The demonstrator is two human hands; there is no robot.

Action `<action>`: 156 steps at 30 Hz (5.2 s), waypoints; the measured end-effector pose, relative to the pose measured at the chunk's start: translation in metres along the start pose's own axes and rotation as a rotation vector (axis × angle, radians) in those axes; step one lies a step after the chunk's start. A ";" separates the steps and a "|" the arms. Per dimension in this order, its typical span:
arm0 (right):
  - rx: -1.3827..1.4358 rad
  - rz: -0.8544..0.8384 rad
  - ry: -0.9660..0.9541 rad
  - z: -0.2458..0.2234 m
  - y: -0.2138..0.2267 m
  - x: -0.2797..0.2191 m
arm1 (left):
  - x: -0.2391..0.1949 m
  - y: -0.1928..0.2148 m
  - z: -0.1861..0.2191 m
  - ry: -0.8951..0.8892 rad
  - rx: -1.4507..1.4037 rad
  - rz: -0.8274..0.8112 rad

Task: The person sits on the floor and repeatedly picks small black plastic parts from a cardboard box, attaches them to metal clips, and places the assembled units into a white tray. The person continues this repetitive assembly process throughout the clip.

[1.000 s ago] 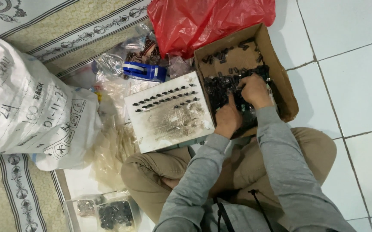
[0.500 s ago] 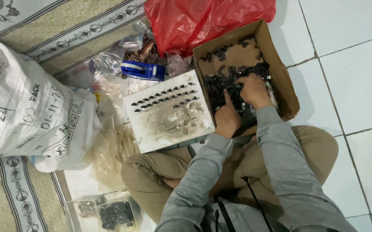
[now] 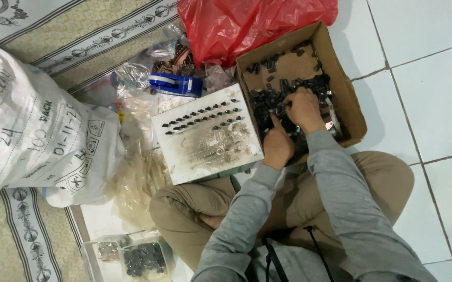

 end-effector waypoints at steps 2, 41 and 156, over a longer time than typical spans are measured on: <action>-0.048 0.001 0.008 0.007 -0.015 0.003 | 0.015 -0.028 -0.013 -0.012 0.012 0.014; 0.293 -0.098 -0.203 -0.008 0.002 -0.018 | -0.024 0.012 0.003 -0.086 -0.434 0.162; -0.305 0.228 0.811 -0.234 -0.041 -0.030 | -0.115 0.119 -0.188 -0.188 -1.179 0.339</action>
Point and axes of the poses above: each hand's wrist, its own x-axis towards the middle knuckle, its own y-axis out of the back of the hand, z = x × y, the point moved 3 cm from there along x, towards the middle knuckle, and after that the axes turned 5 degrees about x, right-handed, at the moved point
